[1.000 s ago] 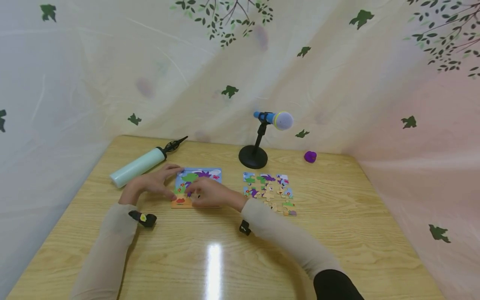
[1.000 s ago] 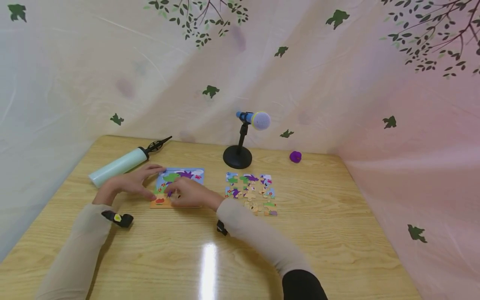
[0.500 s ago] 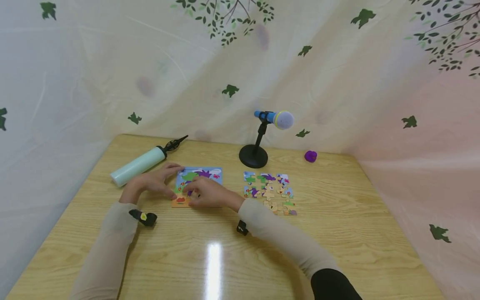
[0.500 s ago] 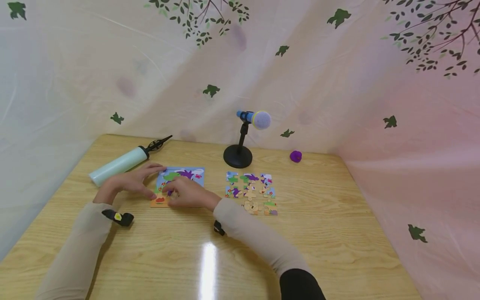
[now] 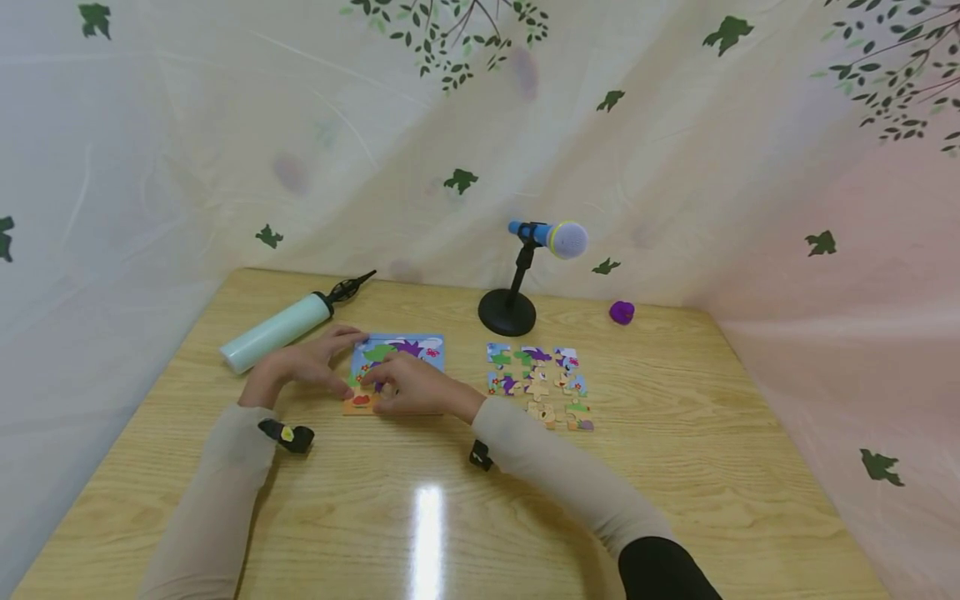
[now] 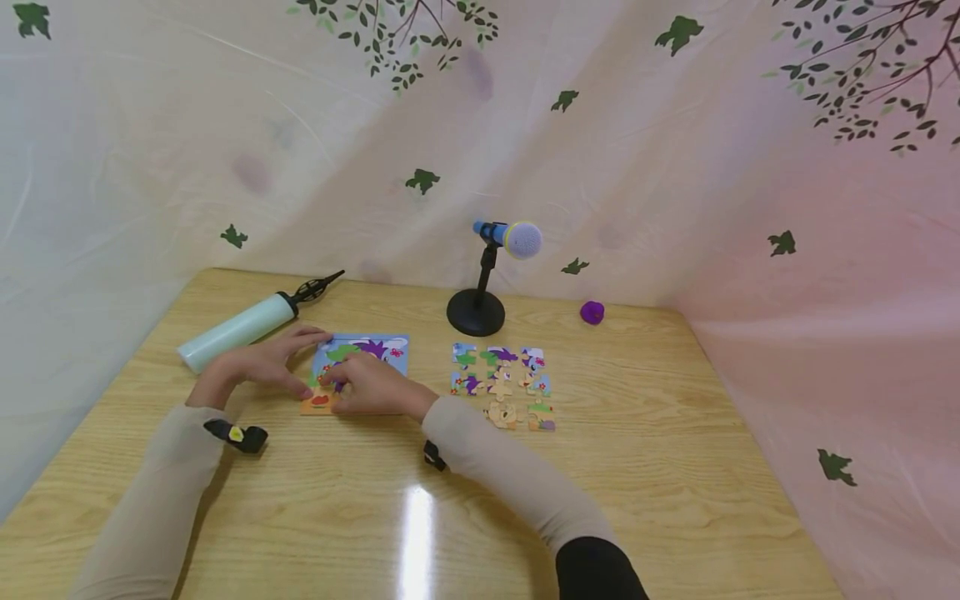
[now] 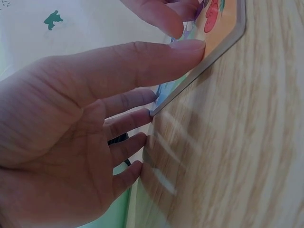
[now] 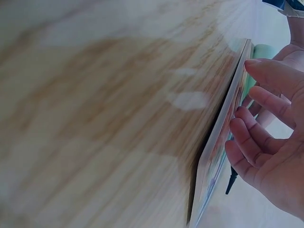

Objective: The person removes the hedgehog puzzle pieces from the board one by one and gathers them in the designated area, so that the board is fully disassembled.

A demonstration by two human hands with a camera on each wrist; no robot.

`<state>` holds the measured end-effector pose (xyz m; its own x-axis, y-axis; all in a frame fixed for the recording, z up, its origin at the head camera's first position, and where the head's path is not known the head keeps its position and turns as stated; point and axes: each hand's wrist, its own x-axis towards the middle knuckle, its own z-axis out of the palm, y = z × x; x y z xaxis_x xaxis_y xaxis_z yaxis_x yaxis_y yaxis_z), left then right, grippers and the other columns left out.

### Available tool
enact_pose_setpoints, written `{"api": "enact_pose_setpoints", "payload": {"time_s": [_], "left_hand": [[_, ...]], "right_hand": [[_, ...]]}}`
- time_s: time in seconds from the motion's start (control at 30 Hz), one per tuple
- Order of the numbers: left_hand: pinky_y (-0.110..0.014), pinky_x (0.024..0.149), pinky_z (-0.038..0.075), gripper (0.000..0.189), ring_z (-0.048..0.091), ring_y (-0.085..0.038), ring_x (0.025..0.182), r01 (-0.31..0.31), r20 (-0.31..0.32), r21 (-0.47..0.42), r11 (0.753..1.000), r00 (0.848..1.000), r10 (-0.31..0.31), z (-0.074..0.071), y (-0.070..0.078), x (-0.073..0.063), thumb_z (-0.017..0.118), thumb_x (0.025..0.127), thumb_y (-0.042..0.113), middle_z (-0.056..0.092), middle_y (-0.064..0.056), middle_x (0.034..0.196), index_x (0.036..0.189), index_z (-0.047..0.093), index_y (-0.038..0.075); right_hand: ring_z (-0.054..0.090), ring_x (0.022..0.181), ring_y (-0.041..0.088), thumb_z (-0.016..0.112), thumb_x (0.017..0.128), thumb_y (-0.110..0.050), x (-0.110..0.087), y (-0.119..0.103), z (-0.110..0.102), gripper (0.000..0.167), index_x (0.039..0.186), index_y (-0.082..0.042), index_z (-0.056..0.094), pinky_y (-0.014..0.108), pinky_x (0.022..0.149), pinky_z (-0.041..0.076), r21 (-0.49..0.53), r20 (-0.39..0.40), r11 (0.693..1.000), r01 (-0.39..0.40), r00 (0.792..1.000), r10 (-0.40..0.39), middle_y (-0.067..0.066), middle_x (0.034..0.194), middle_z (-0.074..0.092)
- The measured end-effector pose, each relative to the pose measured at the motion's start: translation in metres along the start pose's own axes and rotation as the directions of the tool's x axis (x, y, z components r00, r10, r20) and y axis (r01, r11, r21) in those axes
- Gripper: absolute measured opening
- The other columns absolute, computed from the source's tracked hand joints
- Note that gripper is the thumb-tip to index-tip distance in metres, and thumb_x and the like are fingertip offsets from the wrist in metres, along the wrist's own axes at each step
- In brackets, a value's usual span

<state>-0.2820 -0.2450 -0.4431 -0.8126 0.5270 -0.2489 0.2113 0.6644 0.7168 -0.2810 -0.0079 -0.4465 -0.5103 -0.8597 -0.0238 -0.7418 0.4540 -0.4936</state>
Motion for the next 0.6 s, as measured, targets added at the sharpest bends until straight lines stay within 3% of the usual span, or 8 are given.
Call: {"api": "enact_pose_setpoints", "payload": {"time_s": [0.6], "left_hand": [[-0.076, 0.118, 0.019, 0.105, 0.012, -0.055, 0.149, 0.004, 0.000, 0.003, 1.000, 1.000, -0.004, 0.0004, -0.0011, 0.0002, 0.084, 0.080, 0.020, 0.011, -0.027, 0.163, 0.161, 0.021, 0.003]], "right_hand": [[0.059, 0.102, 0.014, 0.073, 0.089, -0.008, 0.0034, -0.0048, 0.0019, 0.038, 0.127, -0.008, 0.071, 0.012, 0.079, 0.049, 0.058, -0.015, 0.998, -0.012, 1.000, 0.013, 0.006, 0.119, 0.070]]}}
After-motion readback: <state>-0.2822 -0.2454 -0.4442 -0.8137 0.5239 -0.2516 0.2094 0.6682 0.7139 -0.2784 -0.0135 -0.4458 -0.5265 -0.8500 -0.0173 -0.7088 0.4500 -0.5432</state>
